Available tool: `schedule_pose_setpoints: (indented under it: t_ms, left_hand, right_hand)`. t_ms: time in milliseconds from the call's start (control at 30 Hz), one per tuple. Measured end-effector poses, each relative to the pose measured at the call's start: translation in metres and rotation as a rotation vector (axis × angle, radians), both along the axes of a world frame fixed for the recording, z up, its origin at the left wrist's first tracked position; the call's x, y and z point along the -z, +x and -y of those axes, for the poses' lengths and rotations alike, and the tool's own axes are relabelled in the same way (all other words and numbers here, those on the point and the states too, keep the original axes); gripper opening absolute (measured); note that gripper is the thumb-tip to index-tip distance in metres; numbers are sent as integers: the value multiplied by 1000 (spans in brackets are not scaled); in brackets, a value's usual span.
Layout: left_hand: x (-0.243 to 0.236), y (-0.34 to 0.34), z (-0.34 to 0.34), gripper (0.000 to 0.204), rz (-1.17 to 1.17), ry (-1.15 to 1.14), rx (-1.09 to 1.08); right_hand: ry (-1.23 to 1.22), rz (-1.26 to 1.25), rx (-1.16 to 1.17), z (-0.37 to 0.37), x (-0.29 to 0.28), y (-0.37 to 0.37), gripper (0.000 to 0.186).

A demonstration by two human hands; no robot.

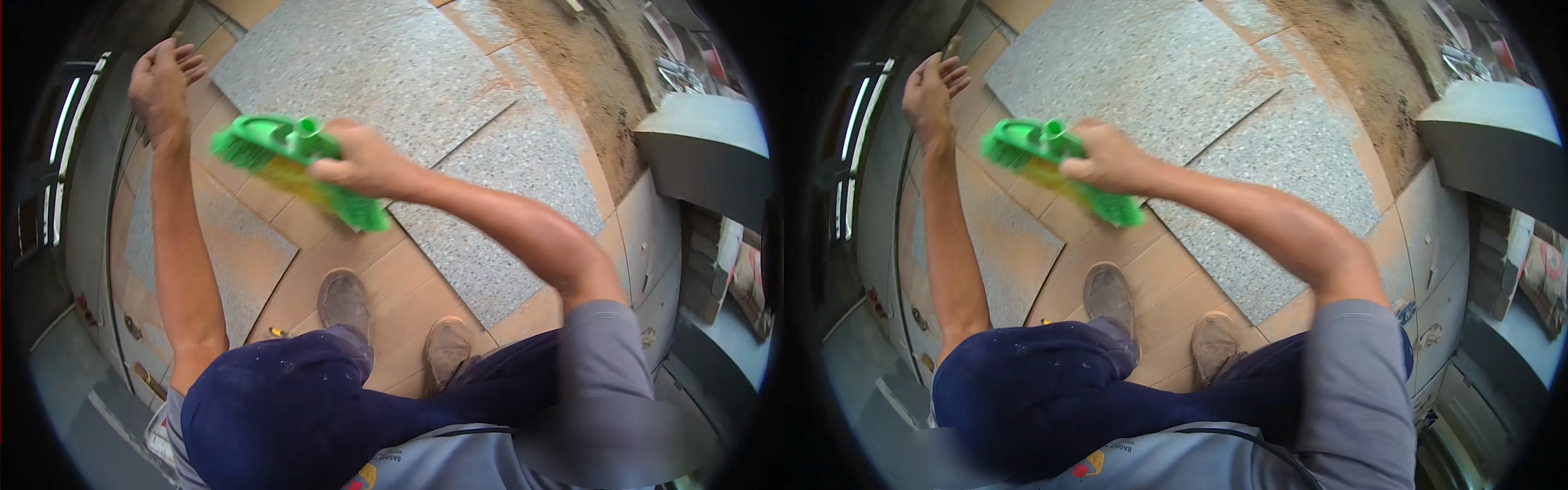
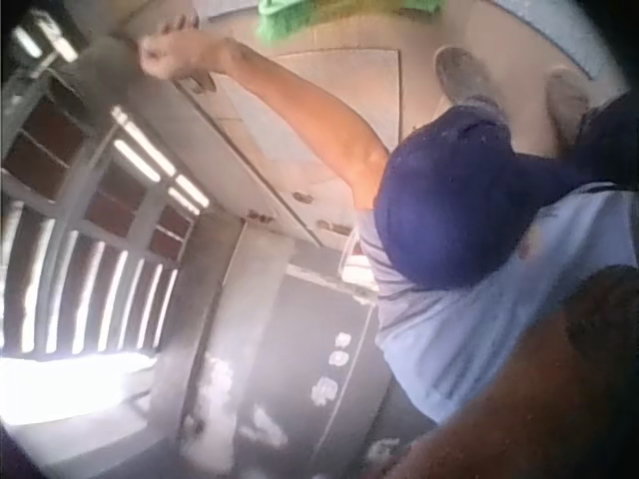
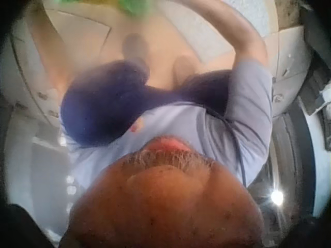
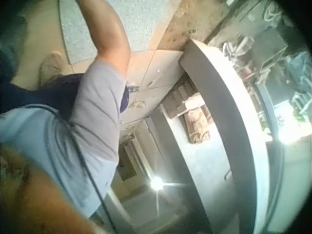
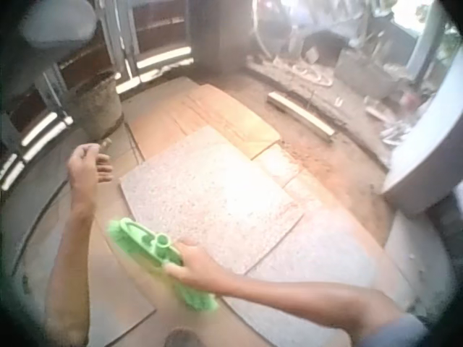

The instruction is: Arranging and cleaning floor tiles during a renovation project.

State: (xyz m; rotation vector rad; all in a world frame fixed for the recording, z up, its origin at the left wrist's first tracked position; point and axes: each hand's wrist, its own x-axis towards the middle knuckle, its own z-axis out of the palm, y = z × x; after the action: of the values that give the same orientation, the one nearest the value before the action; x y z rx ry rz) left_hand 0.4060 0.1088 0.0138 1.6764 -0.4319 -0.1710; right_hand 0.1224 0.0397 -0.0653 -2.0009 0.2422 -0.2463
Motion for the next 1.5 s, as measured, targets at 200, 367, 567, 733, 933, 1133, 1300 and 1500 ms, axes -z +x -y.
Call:
schedule_pose_setpoints:
  t_ms: [200,367,567,733,933,1133,1300,1500]
  left_hand:
    - [-9,-8,-17,29,112,13,-17]
    - [5,-9,-12,27,69,25,-15]
    - [-1,-9,-9,30,69,22,2]
    - [0,-3,-17,27,74,-26,6]
    - [-3,-9,-24,27,59,-50,44]
    - [-1,-4,-33,29,3,1,-40]
    - [19,-15,-12,27,-107,-39,27]
    - [24,-3,-30,26,-108,-7,-36]
  right_hand:
    - [-36,-178,563,159,38,-68,32]
    - [-383,-279,997,272,-25,-158,31]
    - [-141,-53,-69,74,-25,-41,31]
    - [28,-325,-441,54,0,-28,38]
    - [-140,-238,119,129,26,102,34]
    - [-209,75,707,182,-5,116,28]
    - [-292,211,339,94,21,125,37]
    - [-271,-163,1127,254,-4,-38,24]
